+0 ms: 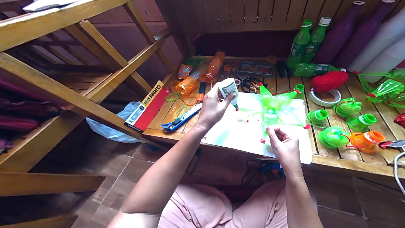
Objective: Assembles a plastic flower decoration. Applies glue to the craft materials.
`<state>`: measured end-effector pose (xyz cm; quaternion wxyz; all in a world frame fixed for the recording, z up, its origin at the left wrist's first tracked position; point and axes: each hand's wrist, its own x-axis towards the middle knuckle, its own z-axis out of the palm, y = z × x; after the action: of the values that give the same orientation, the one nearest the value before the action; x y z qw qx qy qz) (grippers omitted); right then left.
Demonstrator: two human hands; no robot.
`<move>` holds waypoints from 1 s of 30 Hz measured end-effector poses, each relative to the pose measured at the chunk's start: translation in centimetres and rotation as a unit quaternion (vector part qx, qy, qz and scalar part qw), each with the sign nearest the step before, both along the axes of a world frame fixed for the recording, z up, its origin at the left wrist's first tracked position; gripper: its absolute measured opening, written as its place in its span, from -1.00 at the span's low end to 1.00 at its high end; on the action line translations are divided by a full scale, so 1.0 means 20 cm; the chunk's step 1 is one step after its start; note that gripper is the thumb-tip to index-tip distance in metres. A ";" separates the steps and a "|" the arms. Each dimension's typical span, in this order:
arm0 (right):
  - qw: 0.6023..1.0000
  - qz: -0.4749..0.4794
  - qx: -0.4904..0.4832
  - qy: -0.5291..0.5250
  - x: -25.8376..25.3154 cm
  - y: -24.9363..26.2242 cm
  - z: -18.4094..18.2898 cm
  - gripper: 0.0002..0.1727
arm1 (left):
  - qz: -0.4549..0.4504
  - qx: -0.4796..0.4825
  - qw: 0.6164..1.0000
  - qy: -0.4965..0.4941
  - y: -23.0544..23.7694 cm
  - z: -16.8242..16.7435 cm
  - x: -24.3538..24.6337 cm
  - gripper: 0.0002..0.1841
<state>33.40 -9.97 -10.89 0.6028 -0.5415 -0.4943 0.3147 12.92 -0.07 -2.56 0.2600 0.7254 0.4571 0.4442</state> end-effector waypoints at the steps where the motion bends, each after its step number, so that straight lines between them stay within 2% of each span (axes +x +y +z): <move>1: 1.000 0.000 0.000 -0.001 0.00 0.00 0.00 -0.84 | 0.001 0.000 1.000 -0.001 0.00 0.00 0.00 -0.60; 10: 1.000 -0.004 0.007 0.000 0.00 0.00 0.00 -0.85 | -0.005 0.012 1.000 0.015 -0.01 -0.01 0.02 -0.61; 16: 1.000 -0.002 0.003 -0.004 0.00 0.00 0.00 -0.85 | -0.012 0.037 0.999 -0.009 0.04 -0.01 0.01 -0.60; 30: 1.000 -0.001 0.002 -0.002 0.00 0.00 -0.01 -0.84 | -0.003 0.027 1.000 0.003 0.09 -0.03 0.03 -0.59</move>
<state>33.44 -9.89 -11.01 0.6032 -0.5417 -0.4951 0.3123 13.54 1.71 -3.08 0.2401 0.7346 0.4436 0.4538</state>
